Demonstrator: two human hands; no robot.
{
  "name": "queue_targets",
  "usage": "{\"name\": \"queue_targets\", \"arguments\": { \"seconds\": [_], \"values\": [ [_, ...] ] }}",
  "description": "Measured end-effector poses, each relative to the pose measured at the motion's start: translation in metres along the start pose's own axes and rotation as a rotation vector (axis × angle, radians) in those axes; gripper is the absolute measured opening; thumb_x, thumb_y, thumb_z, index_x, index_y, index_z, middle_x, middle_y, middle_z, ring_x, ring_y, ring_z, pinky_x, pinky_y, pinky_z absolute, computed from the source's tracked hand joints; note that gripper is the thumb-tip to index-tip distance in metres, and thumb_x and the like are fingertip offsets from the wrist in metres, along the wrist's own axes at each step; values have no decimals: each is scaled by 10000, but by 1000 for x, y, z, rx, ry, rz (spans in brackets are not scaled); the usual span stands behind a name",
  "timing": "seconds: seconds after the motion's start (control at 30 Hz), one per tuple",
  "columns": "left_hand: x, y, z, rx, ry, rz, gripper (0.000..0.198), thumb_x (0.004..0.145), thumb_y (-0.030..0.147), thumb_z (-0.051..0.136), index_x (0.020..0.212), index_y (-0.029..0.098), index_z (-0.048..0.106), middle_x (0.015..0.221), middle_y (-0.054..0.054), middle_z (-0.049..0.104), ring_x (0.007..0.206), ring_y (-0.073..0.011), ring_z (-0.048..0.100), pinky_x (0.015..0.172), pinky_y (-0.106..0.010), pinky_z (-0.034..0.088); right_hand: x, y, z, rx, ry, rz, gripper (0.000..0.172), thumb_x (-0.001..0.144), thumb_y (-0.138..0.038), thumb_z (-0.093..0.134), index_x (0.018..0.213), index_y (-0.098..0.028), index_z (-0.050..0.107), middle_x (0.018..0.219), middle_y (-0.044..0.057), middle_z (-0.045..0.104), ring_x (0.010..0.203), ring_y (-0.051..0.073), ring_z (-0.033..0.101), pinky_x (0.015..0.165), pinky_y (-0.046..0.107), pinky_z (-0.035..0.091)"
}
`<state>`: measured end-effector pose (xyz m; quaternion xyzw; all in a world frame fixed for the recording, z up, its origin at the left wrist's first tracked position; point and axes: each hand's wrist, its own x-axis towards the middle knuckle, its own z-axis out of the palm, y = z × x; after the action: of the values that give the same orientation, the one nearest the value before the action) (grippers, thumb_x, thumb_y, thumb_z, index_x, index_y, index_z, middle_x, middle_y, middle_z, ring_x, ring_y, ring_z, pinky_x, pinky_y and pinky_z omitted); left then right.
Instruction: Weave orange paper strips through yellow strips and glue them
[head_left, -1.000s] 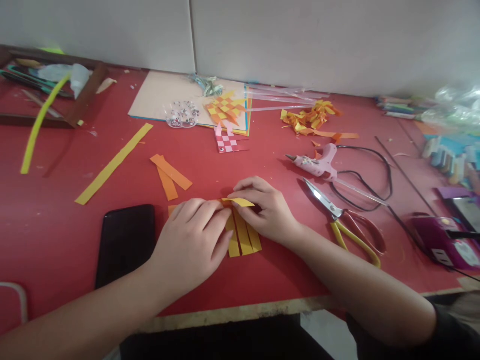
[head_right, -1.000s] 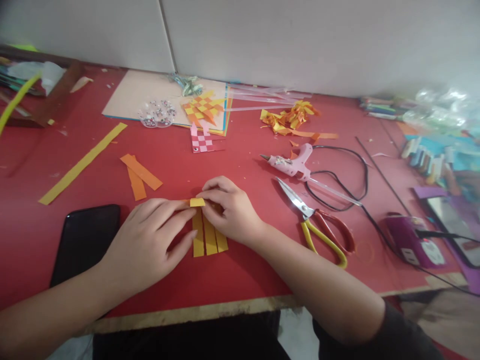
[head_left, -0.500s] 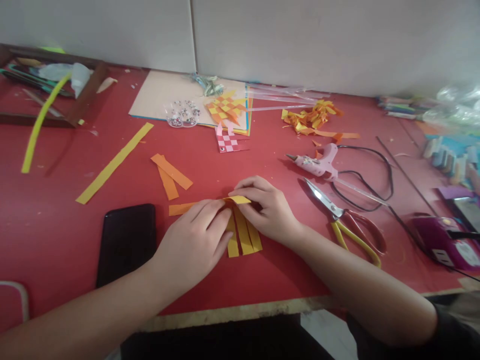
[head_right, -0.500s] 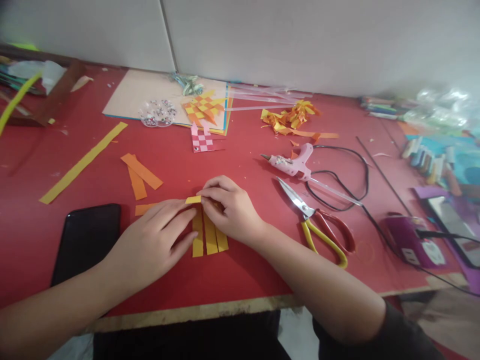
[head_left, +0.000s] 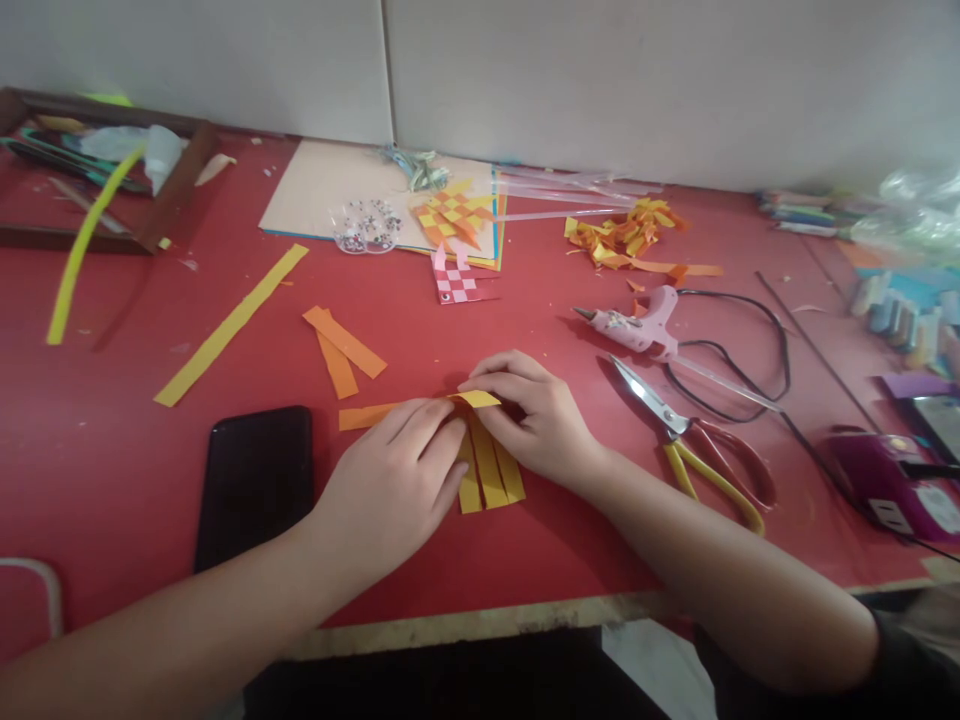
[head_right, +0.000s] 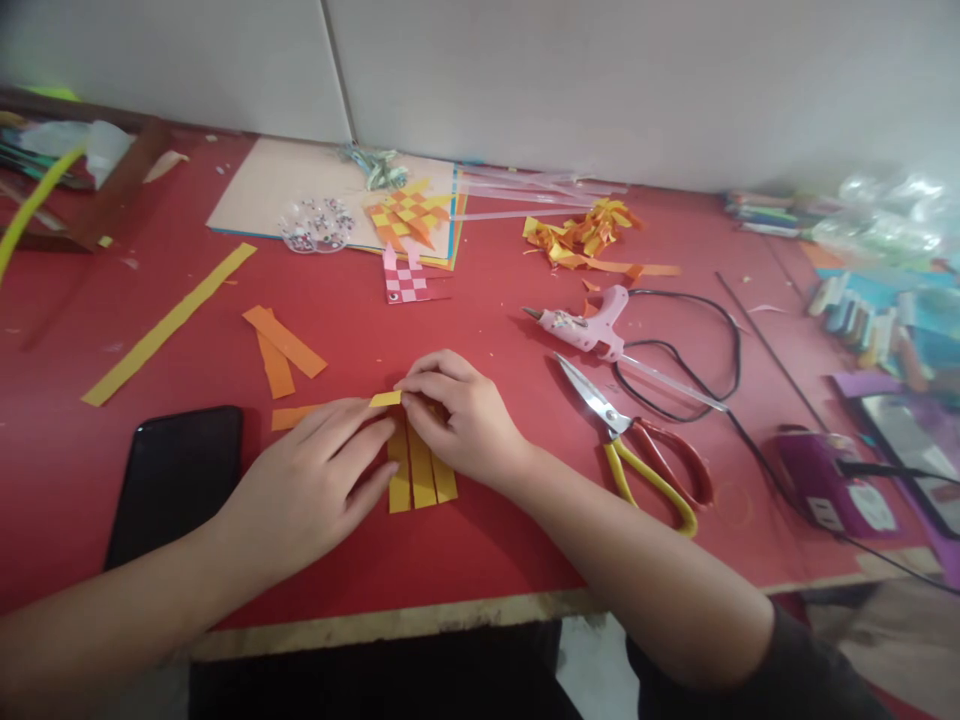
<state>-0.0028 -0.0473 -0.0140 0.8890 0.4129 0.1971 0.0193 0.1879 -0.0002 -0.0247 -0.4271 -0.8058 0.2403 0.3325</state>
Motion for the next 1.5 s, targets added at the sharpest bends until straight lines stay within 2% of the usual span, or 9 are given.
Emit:
{"name": "queue_targets", "arguments": {
  "seconds": [0.57,0.83,1.33,1.5],
  "values": [
    [1,0,1,-8,-39,2,293,901,197,500,1126,67,634,1105,-160,660,995,-297,605,860,-467,548,0,0,1,11,1,-7,164,898,-186,536,947,-211,691,980,58,653,895,159,640,778,308,548],
    [2,0,4,-10,-1,48,290,915,180,486,1122,41,635,1087,-161,677,994,-295,630,881,-461,557,1,1,2,15,6,-19,158,896,-176,540,938,-195,691,976,64,649,889,155,639,779,299,543],
    [2,2,7,16,0,59,247,916,155,490,1068,60,660,1032,-138,698,968,-291,652,837,-451,577,0,2,3,20,17,-26,164,895,-171,535,934,-186,694,966,64,645,890,148,634,794,288,536],
    [4,2,6,27,-16,69,205,898,132,491,970,81,676,962,-126,686,906,-282,646,806,-444,575,-1,1,-1,46,-22,-29,240,824,-107,543,995,-188,691,1012,72,638,924,162,637,762,278,543]
  ]
}}
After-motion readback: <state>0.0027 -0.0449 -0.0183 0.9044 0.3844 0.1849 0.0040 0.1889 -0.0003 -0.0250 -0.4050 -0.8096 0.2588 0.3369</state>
